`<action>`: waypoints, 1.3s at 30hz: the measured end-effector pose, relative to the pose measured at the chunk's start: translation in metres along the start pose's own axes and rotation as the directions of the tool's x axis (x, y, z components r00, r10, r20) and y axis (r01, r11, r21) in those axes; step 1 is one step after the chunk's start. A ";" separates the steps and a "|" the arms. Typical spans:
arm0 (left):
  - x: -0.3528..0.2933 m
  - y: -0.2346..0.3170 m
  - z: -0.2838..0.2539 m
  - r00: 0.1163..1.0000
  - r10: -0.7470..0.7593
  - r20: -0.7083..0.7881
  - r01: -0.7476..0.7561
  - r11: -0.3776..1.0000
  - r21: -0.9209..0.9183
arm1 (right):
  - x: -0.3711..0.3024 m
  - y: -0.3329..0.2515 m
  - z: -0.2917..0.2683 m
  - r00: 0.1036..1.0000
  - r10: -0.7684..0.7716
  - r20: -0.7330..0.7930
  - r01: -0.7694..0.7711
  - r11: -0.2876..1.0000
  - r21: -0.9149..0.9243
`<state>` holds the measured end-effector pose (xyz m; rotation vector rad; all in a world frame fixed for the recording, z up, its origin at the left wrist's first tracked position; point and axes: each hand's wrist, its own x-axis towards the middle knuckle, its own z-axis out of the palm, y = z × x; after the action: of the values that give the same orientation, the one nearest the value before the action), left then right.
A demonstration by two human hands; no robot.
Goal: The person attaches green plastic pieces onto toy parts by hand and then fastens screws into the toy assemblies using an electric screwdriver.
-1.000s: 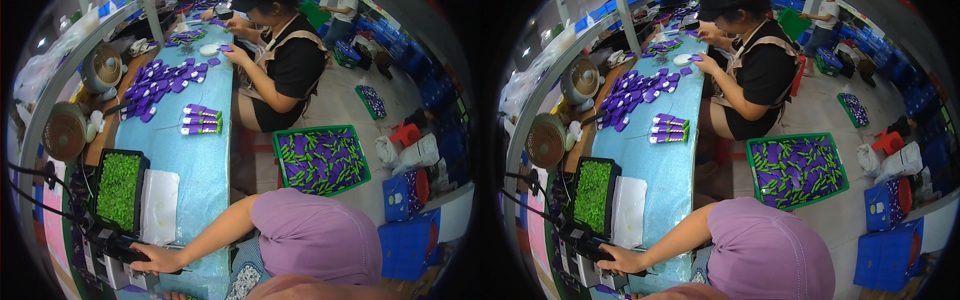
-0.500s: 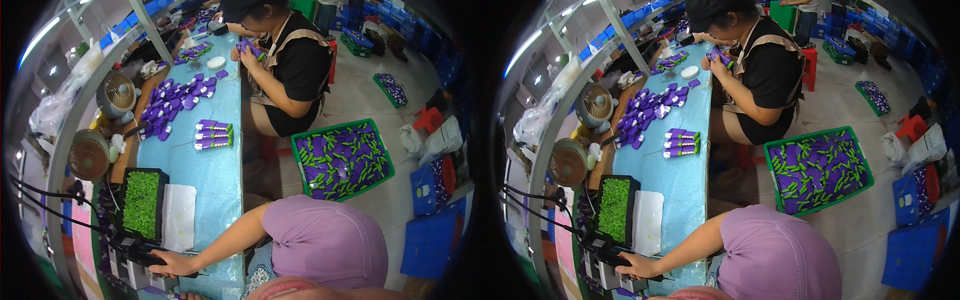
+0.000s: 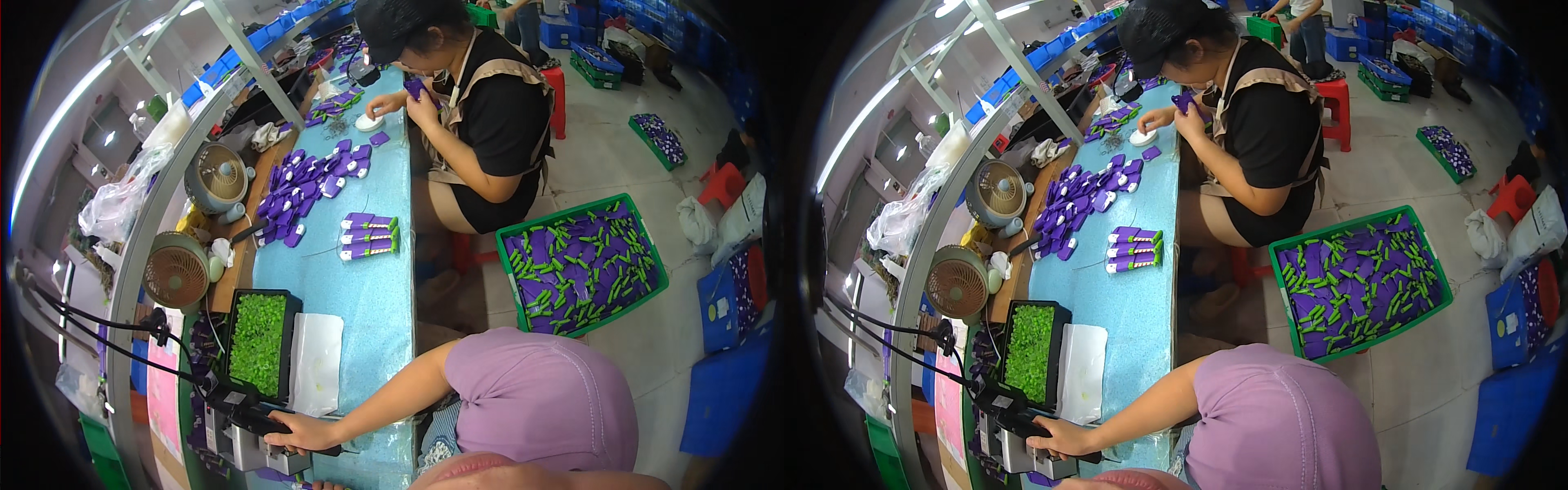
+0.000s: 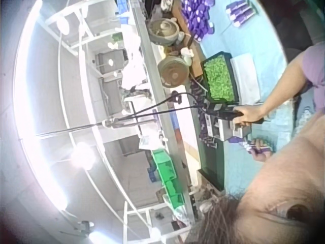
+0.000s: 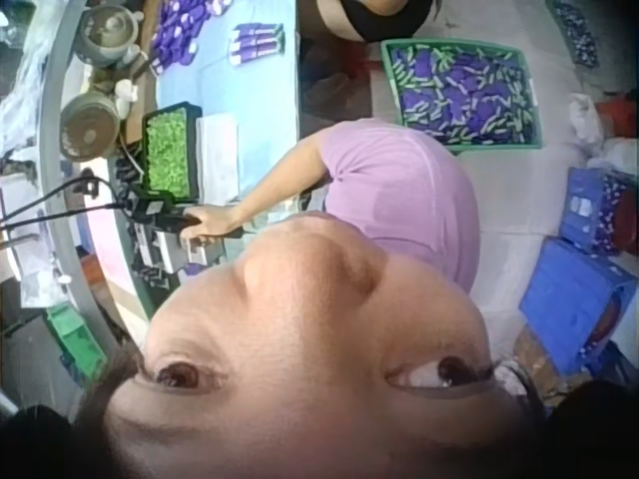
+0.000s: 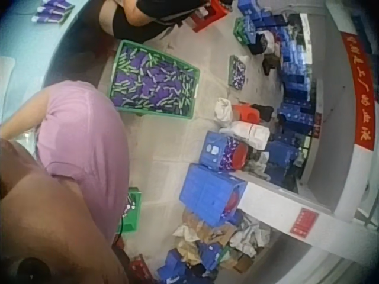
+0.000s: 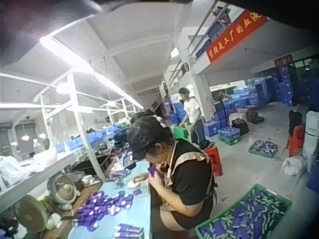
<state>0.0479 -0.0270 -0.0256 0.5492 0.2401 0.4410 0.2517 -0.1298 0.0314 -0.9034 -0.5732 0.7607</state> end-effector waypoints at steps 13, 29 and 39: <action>0.001 0.007 -0.030 0.994 -0.064 0.089 0.077 0.984 -0.158 | 0.001 -0.003 0.002 1.000 0.027 -0.002 -0.027 1.000 0.008; 0.002 0.015 -0.052 0.976 -0.165 0.145 0.187 0.971 -0.150 | 0.003 0.002 -0.002 0.998 0.053 0.016 -0.052 0.998 -0.032; -0.007 0.003 0.026 0.956 -0.004 -0.292 0.039 0.993 0.114 | -0.006 -0.012 0.000 0.999 0.039 0.006 -0.039 0.996 -0.077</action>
<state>0.0490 -0.0395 -0.0019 0.5966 0.5582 0.4883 0.2525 -0.1391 0.0412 -0.9851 -0.5961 0.7818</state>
